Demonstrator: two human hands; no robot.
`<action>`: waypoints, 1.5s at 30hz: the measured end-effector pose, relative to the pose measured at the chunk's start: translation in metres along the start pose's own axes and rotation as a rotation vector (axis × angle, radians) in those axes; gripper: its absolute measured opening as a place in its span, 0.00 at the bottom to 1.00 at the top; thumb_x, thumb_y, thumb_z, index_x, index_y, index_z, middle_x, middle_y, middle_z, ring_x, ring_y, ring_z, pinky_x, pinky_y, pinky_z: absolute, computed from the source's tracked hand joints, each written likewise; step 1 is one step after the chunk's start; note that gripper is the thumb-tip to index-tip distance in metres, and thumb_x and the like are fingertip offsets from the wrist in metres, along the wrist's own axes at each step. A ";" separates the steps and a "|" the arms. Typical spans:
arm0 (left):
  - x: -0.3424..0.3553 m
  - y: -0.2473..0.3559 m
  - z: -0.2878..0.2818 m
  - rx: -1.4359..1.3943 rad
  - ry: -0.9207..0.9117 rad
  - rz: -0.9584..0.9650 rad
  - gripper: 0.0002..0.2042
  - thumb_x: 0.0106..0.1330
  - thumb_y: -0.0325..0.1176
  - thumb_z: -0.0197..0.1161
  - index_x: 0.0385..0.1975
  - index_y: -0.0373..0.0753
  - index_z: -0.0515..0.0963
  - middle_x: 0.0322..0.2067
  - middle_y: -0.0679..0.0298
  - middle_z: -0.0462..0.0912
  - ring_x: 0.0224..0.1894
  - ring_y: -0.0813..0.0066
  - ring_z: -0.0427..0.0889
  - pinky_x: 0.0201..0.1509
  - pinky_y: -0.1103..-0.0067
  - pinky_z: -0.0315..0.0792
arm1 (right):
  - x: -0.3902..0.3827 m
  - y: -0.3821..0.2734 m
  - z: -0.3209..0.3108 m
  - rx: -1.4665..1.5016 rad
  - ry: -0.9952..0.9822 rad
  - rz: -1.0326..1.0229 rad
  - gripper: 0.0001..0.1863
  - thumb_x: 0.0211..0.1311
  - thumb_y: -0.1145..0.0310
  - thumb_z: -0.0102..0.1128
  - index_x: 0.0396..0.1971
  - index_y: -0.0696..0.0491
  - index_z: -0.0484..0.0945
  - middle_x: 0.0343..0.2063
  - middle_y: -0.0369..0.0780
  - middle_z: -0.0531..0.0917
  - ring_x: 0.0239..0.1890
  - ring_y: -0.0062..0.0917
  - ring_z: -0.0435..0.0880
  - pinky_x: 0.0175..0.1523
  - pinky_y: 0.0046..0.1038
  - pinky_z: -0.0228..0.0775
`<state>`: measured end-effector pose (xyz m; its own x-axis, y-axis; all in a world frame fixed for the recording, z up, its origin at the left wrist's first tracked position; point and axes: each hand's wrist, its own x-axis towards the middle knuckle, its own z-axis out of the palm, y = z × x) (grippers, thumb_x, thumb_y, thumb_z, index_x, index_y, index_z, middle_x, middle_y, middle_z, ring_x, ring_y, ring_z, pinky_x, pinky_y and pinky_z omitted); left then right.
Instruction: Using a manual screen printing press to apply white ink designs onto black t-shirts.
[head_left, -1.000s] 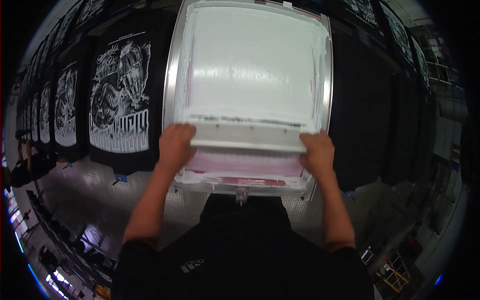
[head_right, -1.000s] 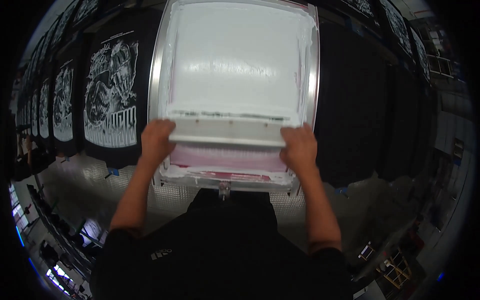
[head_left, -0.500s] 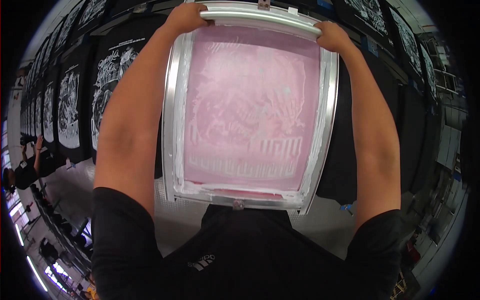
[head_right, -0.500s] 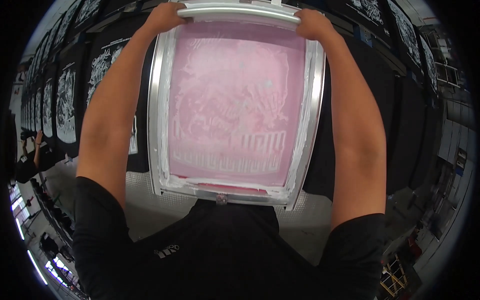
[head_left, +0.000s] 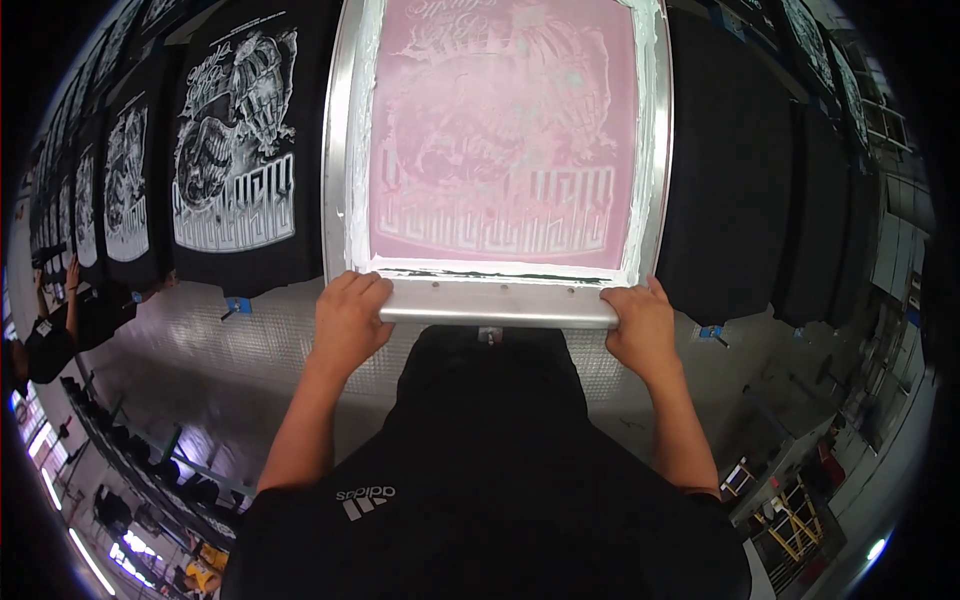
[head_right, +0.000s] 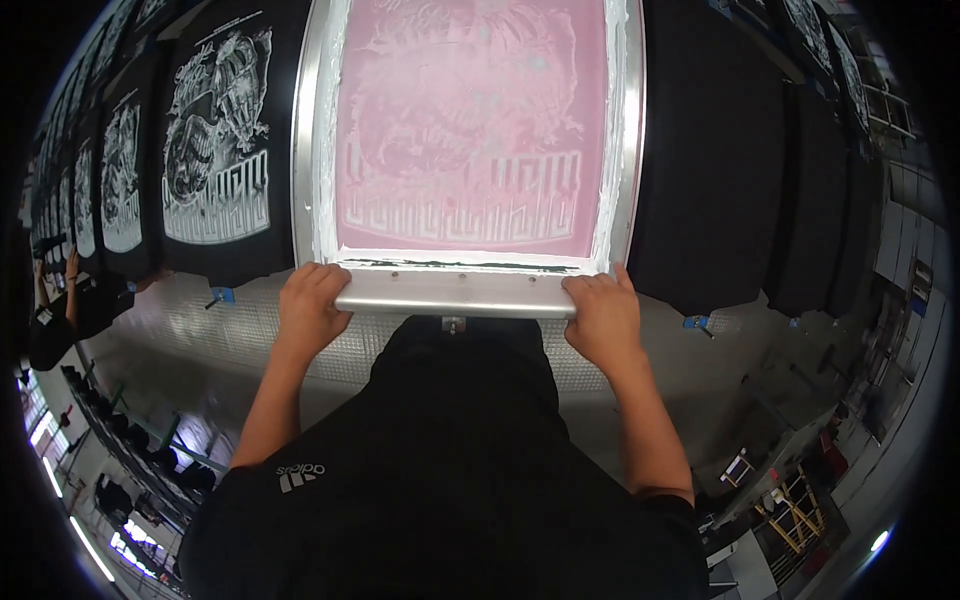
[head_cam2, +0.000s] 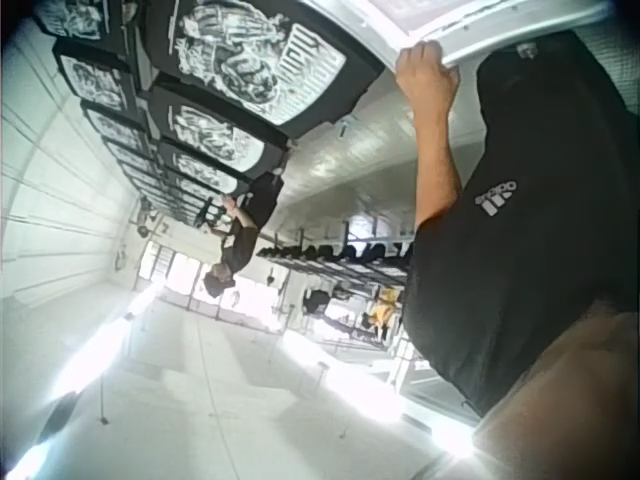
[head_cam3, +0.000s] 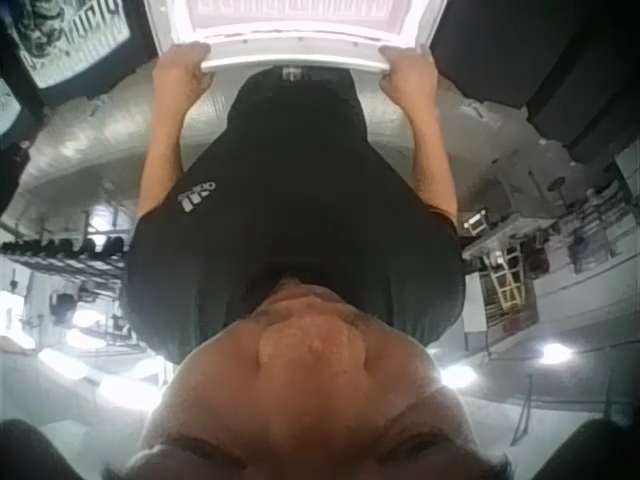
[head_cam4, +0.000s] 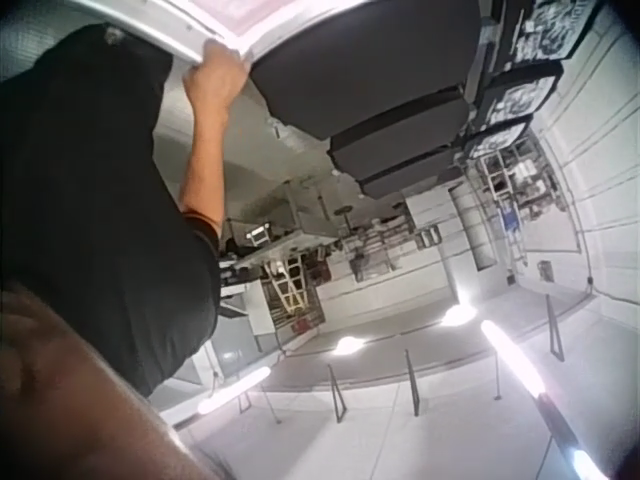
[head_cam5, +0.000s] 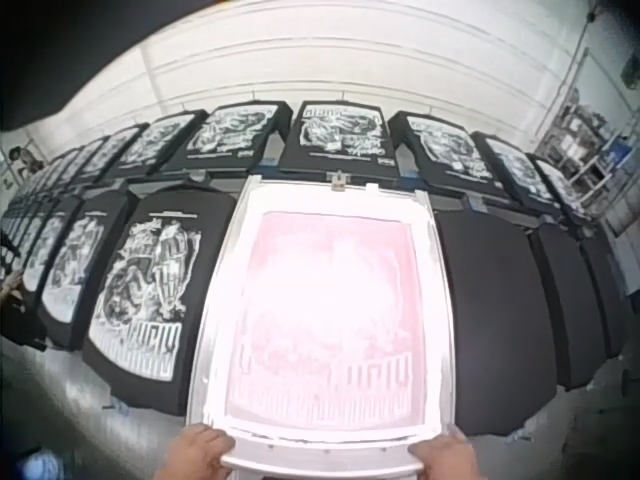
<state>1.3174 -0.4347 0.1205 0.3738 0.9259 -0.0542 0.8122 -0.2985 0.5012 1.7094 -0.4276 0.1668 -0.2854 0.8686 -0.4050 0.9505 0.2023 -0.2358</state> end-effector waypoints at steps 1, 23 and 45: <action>-0.001 -0.002 0.001 -0.008 -0.058 -0.041 0.21 0.35 0.25 0.70 0.35 0.39 0.77 0.35 0.60 0.81 0.38 0.58 0.78 0.42 0.68 0.74 | 0.003 0.000 -0.003 0.017 -0.002 0.000 0.23 0.34 0.80 0.61 0.38 0.53 0.81 0.32 0.42 0.84 0.41 0.38 0.82 0.67 0.48 0.60; 0.413 -0.145 -0.076 0.282 0.286 0.006 0.18 0.50 0.43 0.72 0.42 0.50 0.83 0.31 0.53 0.84 0.36 0.51 0.84 0.41 0.63 0.77 | 0.387 0.110 -0.169 -0.346 0.340 -0.074 0.23 0.44 0.69 0.58 0.46 0.43 0.82 0.37 0.44 0.85 0.44 0.42 0.84 0.49 0.41 0.76; -0.048 0.071 0.135 -1.323 -0.595 -0.719 0.18 0.69 0.47 0.62 0.32 0.35 0.81 0.22 0.68 0.77 0.27 0.82 0.74 0.32 0.79 0.69 | 0.491 0.059 -0.230 -0.106 0.071 -0.328 0.27 0.38 0.71 0.61 0.47 0.56 0.81 0.37 0.49 0.85 0.41 0.39 0.84 0.50 0.32 0.74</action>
<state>1.4177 -0.5316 0.0425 0.4740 0.4689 -0.7452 0.0703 0.8235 0.5629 1.6533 0.1147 0.1575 -0.5722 0.7781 -0.2593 0.8180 0.5188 -0.2483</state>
